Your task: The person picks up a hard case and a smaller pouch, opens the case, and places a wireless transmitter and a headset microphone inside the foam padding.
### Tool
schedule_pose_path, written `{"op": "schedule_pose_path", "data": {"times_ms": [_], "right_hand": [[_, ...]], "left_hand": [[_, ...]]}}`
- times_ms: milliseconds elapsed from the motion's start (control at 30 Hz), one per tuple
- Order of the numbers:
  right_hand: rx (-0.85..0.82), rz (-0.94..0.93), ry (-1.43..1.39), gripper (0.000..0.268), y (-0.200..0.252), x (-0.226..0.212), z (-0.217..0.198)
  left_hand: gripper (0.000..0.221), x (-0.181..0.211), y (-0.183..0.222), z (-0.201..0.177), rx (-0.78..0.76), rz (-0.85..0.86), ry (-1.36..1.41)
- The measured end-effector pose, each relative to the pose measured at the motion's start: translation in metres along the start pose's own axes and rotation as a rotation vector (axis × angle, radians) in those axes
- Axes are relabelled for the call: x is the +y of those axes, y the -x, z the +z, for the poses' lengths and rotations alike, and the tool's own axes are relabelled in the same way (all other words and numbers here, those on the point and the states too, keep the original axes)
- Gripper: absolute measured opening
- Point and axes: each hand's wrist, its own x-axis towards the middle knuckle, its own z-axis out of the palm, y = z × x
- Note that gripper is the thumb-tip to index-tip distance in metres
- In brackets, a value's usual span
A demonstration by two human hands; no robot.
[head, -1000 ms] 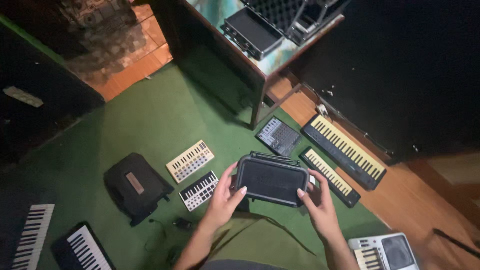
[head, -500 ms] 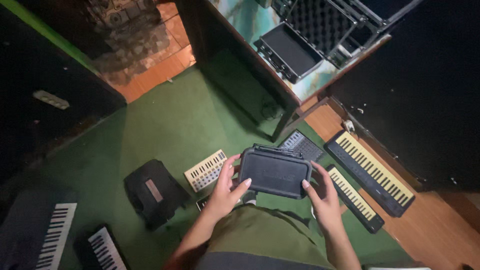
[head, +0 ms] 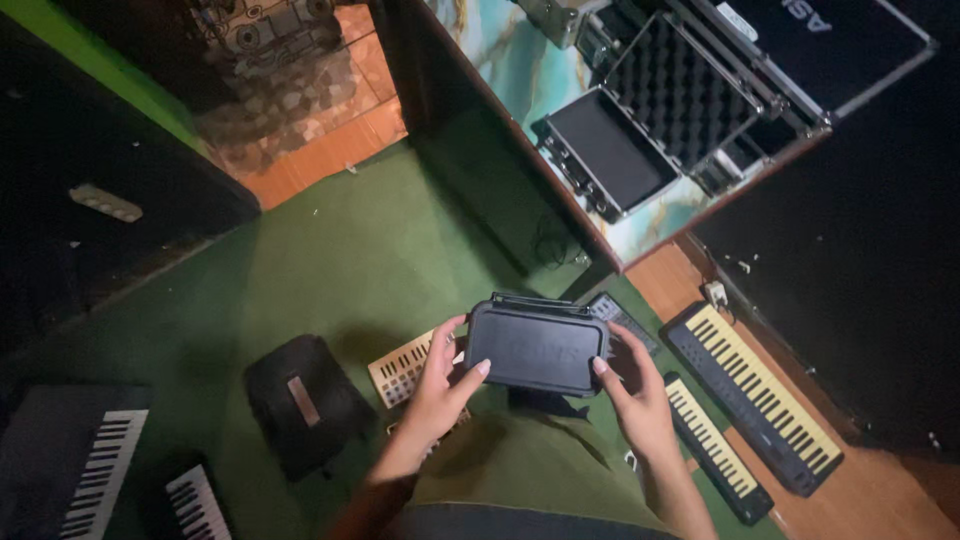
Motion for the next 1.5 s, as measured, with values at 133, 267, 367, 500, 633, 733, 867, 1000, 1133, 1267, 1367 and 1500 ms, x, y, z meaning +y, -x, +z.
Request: {"op": "schedule_pose_path", "data": {"times_ms": [133, 267, 367, 500, 633, 733, 867, 1000, 1133, 1267, 1367, 1500], "right_hand": [[-0.039, -0.032, 0.017, 0.053, -0.062, -0.003, -0.014], [-0.089, -0.085, -0.076, 0.052, -0.126, -0.010, -0.029], [-0.051, -0.114, 0.036, 0.051, -0.168, -0.016, -0.041], [-0.127, -0.108, -0.029, 0.048, -0.215, -0.028, -0.054], [-0.124, -0.090, -0.041, 0.047, -0.246, -0.040, -0.059], [-0.097, -0.052, -0.072, 0.045, -0.267, -0.044, -0.056], [-0.049, -0.071, -0.042, 0.042, -0.298, -0.047, -0.051], [0.022, -0.066, 0.012, 0.042, -0.333, -0.052, -0.043], [0.108, -0.018, 0.007, 0.041, -0.365, -0.063, -0.028], [0.162, -0.014, -0.013, 0.040, -0.397, -0.075, -0.013], [0.201, -0.032, -0.013, 0.041, -0.420, -0.076, -0.002], [0.224, -0.034, -0.117, 0.044, -0.446, -0.074, 0.016]], "left_hand": [[0.068, -0.002, -0.050, 0.010, 0.064, -0.050, -0.003], [0.067, 0.000, -0.110, 0.027, 0.056, 0.067, 0.013], [0.065, -0.001, -0.157, 0.036, 0.085, 0.081, 0.025], [0.061, -0.002, -0.192, 0.046, 0.073, 0.116, 0.036], [0.060, 0.001, -0.225, 0.051, 0.090, 0.060, 0.050], [0.059, 0.003, -0.251, 0.050, 0.089, 0.039, 0.047], [0.057, 0.007, -0.295, 0.043, 0.061, 0.018, 0.061], [0.056, 0.012, -0.340, 0.036, 0.043, -0.036, 0.031], [0.056, 0.019, -0.389, 0.023, -0.015, 0.023, 0.031], [0.056, 0.031, -0.437, 0.007, -0.061, 0.021, -0.010], [0.055, 0.040, -0.472, -0.007, -0.099, -0.006, -0.049], [0.054, 0.046, -0.514, -0.027, -0.151, -0.064, -0.060]]}}
